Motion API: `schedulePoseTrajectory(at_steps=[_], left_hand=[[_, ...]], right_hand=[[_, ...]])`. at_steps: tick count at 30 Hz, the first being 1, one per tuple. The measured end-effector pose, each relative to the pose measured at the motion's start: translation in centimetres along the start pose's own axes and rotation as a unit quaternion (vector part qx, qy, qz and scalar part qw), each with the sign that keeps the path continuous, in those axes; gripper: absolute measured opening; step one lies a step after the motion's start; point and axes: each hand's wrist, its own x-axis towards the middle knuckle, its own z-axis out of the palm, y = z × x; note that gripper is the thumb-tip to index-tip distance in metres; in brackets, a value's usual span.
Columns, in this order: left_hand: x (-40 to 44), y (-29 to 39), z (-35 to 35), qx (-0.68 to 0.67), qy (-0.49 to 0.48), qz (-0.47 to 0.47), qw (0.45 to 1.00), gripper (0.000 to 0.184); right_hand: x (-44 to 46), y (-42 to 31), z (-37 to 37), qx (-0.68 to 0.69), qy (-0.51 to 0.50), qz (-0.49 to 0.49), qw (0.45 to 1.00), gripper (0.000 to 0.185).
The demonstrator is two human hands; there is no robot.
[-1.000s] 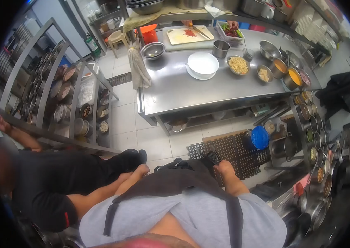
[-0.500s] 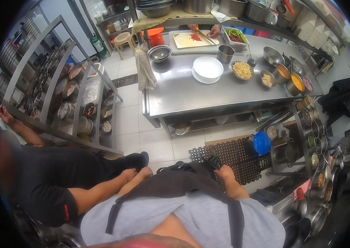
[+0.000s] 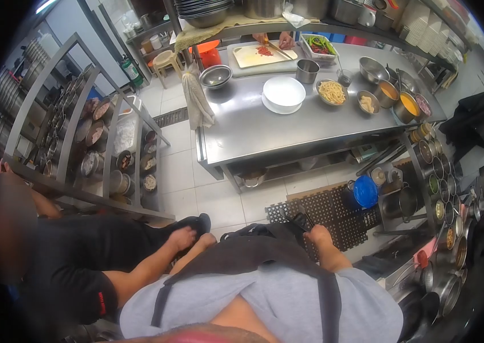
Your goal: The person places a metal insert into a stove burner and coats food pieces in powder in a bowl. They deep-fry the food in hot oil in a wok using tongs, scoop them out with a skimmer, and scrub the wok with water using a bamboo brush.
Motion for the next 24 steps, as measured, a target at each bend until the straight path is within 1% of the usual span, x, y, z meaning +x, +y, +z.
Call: schedulePoseTrajectory(at_steps=[1, 2, 3, 5, 9, 13, 14, 16, 17, 18, 20, 22, 24], left_hand=[[6.8, 1.0, 3.6, -0.147, -0.035, -0.08, 0.985, 0.024], [11.0, 1.9, 5.8, -0.268, -0.057, -0.167, 0.947, 0.024], [12.1, 2.3, 6.2, -0.325, -0.059, -0.206, 0.921, 0.024], [12.4, 2.8, 6.3, -0.381, -0.054, -0.248, 0.889, 0.024], [12.5, 3.3, 5.9, -0.428, -0.041, -0.278, 0.859, 0.024], [13.2, 3.2, 5.0, -0.448, -0.034, -0.292, 0.844, 0.025], [13.3, 3.0, 4.8, -0.449, -0.034, -0.293, 0.843, 0.025], [13.8, 2.7, 4.2, -0.451, -0.033, -0.293, 0.842, 0.026], [14.3, 2.5, 4.0, -0.45, -0.034, -0.291, 0.844, 0.026], [14.8, 2.2, 3.7, -0.448, -0.033, -0.288, 0.846, 0.026], [16.0, 1.7, 2.8, -0.44, -0.028, -0.282, 0.852, 0.027], [17.5, 0.9, 1.4, -0.427, -0.024, -0.266, 0.864, 0.028], [18.7, 0.4, -1.1, -0.435, -0.037, -0.25, 0.864, 0.027]], right_hand=[[0.3, 0.0, 0.0, 0.001, -0.001, 0.0, 1.0, 0.051], [0.7, 0.1, 0.0, -0.007, -0.005, -0.004, 1.0, 0.05], [1.0, 0.0, -0.1, -0.014, -0.01, -0.008, 1.0, 0.05], [0.8, -0.6, -1.1, -0.014, -0.008, -0.011, 1.0, 0.049], [2.5, -0.3, -1.5, -0.019, -0.01, -0.026, 0.999, 0.05], [3.4, 0.2, -2.4, -0.018, -0.017, -0.027, 0.999, 0.053], [3.8, 0.7, -2.2, -0.005, -0.021, -0.019, 1.0, 0.053], [4.9, 2.0, -1.9, -0.008, -0.005, -0.033, 0.999, 0.055], [4.3, 1.7, -3.1, 0.039, -0.052, 0.005, 0.998, 0.058], [4.5, 2.3, -3.2, 0.047, -0.054, 0.009, 0.997, 0.058], [5.1, 3.5, -3.4, 0.014, -0.028, -0.017, 0.999, 0.06], [5.7, 5.2, -3.5, 0.036, -0.025, -0.002, 0.999, 0.06], [6.4, 7.4, -3.7, 0.057, -0.021, 0.013, 0.998, 0.06]])
